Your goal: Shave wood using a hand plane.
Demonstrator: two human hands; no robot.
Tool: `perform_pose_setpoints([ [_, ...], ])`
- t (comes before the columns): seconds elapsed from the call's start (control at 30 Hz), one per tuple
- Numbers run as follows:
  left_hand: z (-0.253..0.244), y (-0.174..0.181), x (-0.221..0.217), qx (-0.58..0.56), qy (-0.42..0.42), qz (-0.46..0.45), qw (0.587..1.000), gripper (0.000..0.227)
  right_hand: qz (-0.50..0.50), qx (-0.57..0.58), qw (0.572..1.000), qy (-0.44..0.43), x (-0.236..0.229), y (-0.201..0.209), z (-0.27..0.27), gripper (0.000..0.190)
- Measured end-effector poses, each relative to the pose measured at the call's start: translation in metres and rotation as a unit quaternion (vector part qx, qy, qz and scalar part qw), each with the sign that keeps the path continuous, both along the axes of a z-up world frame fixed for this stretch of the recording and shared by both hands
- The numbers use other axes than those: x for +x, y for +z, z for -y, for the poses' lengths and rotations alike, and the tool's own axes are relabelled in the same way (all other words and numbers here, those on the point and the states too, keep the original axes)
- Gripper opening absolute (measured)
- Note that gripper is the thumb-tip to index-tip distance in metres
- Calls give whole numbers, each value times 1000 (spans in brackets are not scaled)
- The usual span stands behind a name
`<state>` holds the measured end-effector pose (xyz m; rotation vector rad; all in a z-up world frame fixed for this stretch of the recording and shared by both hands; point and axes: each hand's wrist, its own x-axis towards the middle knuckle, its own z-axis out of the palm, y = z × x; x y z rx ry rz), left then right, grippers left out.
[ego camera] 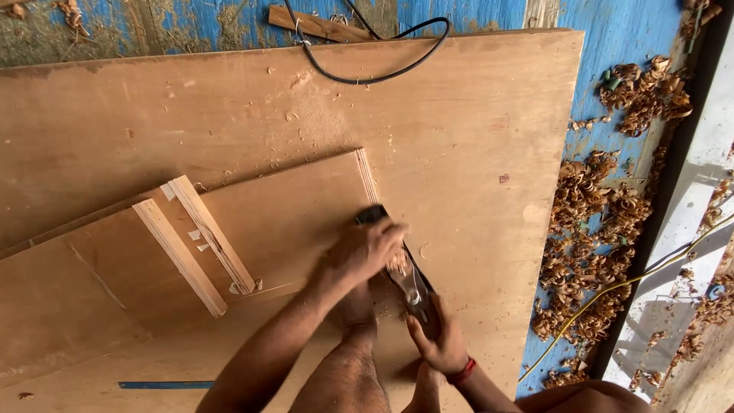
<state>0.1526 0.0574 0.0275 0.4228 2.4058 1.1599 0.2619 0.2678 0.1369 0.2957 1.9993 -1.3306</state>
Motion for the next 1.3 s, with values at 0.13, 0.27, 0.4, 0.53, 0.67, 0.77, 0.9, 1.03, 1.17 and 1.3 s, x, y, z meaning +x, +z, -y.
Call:
perform_pose_setpoints([
  [0.13,54,-33,-91,-58,11,-25,998,17,-3,10,1000,11,-108,-31,54,43],
  [0.27,114,-42,-213,-84,193,-186,960,11,-205,-31,978,11,-236,-61,132,38],
  [0.4,131,-22,-256,-17,277,-267,923,18,-265,-54,963,-20,-294,-77,164,36],
  [0.53,90,4,-176,-55,273,-266,923,31,-221,-113,967,-49,-257,-70,114,32],
  [0.67,49,-7,-82,-152,131,-124,972,70,-68,-161,972,-158,-178,-70,26,30],
  [0.77,35,-17,-36,-213,65,-59,973,82,-36,-94,984,-148,-118,-51,-39,31],
  [0.9,45,-35,-35,-232,22,-55,971,90,-27,46,995,-85,-77,-31,-81,38],
  [1.03,50,-17,-66,-236,31,-82,968,90,-79,72,993,-48,-71,-27,-90,39],
  [1.17,44,-19,-61,-299,30,-130,945,87,-82,48,994,-59,-69,-28,-90,40],
  [1.3,32,-37,-24,-293,-6,-102,951,84,-88,59,993,-46,-69,-27,-91,44],
])
